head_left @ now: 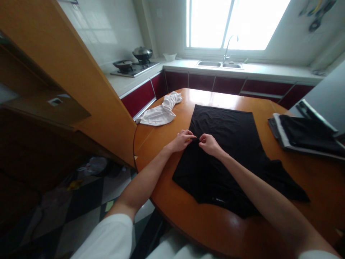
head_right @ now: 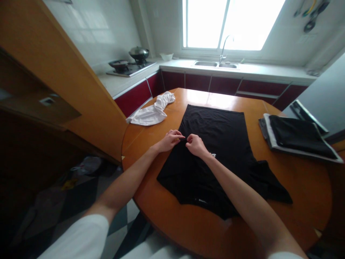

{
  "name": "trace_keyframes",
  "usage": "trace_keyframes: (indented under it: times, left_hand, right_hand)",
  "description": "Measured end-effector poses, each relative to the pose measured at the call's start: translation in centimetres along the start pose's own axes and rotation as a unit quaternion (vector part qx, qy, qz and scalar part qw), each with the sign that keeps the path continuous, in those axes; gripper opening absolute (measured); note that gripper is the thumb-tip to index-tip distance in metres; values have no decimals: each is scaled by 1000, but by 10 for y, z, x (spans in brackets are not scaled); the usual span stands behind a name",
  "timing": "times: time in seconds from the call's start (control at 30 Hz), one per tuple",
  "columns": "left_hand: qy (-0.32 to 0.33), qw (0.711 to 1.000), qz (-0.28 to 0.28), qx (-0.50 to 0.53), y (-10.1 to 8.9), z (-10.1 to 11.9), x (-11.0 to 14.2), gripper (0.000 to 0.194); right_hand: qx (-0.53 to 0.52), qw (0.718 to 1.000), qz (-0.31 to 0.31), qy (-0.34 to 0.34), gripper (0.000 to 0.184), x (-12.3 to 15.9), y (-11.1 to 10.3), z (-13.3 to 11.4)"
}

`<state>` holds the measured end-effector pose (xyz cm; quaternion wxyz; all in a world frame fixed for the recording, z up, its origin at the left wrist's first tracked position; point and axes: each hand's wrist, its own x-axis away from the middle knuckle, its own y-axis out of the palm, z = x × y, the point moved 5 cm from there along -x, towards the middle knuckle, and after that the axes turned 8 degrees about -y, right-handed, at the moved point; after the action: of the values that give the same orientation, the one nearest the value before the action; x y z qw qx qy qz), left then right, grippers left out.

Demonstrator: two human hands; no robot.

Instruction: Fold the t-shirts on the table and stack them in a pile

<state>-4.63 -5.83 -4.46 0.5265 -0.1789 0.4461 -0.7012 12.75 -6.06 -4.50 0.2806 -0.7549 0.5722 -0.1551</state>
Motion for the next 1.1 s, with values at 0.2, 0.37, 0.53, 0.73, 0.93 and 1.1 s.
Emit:
trace_keyframes:
  times: [0.2,0.37,0.53,0.73,0.93,1.1]
  left_hand:
    - [-10,999,4,-33,9,11,-1,8]
    - [-12,999,12,-31,11,10,-3,5]
    - [-9,999,21,-29,13,9,-2,5]
    - [-15,999,19,-35,15,7,-2,6]
    - [-17,999,6,-40,15,9,-3,9]
    - [-34,998,-4,-59,14,12,-2,10]
  right_hand:
    - [50,998,-28,18,34,11,-2,6]
    - [47,995,-90,16,64,25,-1,9]
    - [15,997,-70,-26,65,33,-4,-6]
    - [-17,999,-45,-10,89,54,-7,-19]
    - [-21,997,-71,24,97,80,-4,-14]
    - [-18,996,-77,28,88,86,-9,-11]
